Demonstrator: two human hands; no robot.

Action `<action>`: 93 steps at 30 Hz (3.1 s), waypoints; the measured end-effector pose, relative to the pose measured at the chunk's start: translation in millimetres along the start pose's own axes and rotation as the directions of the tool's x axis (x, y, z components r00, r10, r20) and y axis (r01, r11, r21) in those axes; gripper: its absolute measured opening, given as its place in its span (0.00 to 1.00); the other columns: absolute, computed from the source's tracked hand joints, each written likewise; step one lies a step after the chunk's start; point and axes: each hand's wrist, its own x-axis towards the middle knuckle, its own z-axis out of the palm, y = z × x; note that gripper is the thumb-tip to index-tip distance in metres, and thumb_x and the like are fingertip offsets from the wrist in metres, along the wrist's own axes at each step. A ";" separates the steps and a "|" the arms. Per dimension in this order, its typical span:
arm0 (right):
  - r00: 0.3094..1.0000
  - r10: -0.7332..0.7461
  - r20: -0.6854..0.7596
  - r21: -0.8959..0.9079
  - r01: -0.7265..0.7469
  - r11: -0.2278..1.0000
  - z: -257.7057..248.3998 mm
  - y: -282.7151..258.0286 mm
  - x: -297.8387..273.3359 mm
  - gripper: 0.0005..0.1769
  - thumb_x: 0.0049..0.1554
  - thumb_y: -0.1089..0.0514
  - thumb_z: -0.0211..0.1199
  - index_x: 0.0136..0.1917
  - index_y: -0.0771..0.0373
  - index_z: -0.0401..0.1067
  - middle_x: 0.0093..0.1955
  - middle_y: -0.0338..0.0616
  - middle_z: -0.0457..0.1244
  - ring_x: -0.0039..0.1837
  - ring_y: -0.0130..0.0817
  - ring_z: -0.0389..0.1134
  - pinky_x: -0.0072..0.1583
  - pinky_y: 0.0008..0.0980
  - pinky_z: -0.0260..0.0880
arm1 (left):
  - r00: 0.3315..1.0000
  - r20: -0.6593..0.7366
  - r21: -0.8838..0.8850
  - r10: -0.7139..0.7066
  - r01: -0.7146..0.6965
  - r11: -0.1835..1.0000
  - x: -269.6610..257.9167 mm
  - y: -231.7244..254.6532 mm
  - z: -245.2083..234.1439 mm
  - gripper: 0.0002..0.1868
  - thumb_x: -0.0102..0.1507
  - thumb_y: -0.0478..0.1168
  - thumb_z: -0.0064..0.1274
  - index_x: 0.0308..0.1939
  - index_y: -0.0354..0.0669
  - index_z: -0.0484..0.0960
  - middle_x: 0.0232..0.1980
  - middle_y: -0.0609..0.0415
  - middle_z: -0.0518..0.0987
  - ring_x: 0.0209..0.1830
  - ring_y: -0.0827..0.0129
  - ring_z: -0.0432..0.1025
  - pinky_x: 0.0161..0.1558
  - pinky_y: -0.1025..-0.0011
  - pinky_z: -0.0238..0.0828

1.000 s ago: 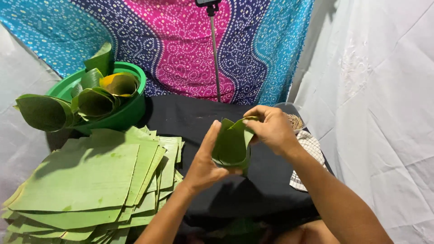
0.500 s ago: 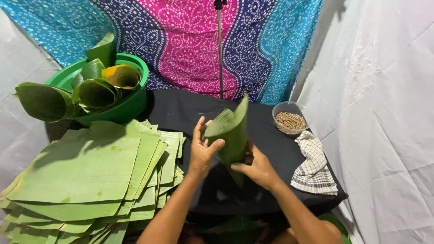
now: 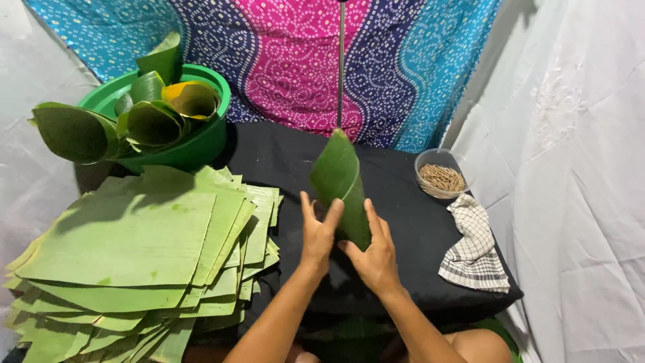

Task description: Folding banana leaves into cone shapes and securing them with wooden pins.

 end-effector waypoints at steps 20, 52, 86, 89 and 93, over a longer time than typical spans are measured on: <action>0.996 0.090 0.017 0.145 -0.091 0.985 22.7 21.1 -24.4 0.49 0.50 0.62 0.71 0.80 0.56 0.52 0.62 0.51 0.68 0.55 0.33 0.73 0.54 0.33 0.74 | 0.985 0.019 -0.326 -0.169 0.166 0.931 -8.8 -8.2 -17.1 0.27 0.62 0.45 0.59 0.61 0.43 0.67 0.47 0.53 0.78 0.41 0.66 0.76 0.40 0.64 0.78; 0.808 -0.440 0.392 0.435 0.259 0.863 45.4 -140.6 85.8 0.32 0.52 0.65 0.70 0.69 0.63 0.65 0.64 0.42 0.67 0.65 0.31 0.69 0.65 0.33 0.71 | 0.817 0.537 0.247 0.210 -0.391 0.887 12.4 226.0 -81.7 0.53 0.62 0.41 0.66 0.83 0.44 0.49 0.71 0.48 0.72 0.70 0.65 0.68 0.70 0.64 0.67; 0.708 -0.413 0.573 -0.036 0.525 0.851 283.6 -204.2 294.3 0.40 0.50 0.55 0.74 0.73 0.55 0.65 0.62 0.45 0.70 0.63 0.34 0.72 0.62 0.35 0.72 | 0.862 0.235 0.918 0.449 -0.348 0.187 230.3 330.6 -257.7 0.54 0.56 0.41 0.68 0.79 0.45 0.50 0.66 0.33 0.75 0.65 0.43 0.71 0.64 0.59 0.68; 0.716 -0.383 0.584 -0.069 0.514 0.855 284.1 -198.3 293.4 0.39 0.50 0.56 0.72 0.74 0.55 0.65 0.61 0.45 0.70 0.62 0.36 0.73 0.61 0.36 0.72 | 0.910 0.203 0.946 0.363 -0.278 0.168 227.3 326.9 -254.7 0.58 0.55 0.41 0.68 0.80 0.47 0.45 0.63 0.31 0.76 0.63 0.41 0.71 0.63 0.57 0.68; 0.703 -0.447 0.553 -0.170 0.620 0.766 281.6 -194.8 285.2 0.40 0.49 0.59 0.72 0.74 0.56 0.66 0.60 0.50 0.70 0.61 0.43 0.72 0.61 0.40 0.71 | 0.981 0.059 0.997 0.187 -0.067 0.037 216.1 328.6 -238.3 0.59 0.59 0.48 0.63 0.82 0.52 0.35 0.60 0.30 0.78 0.62 0.38 0.72 0.65 0.48 0.64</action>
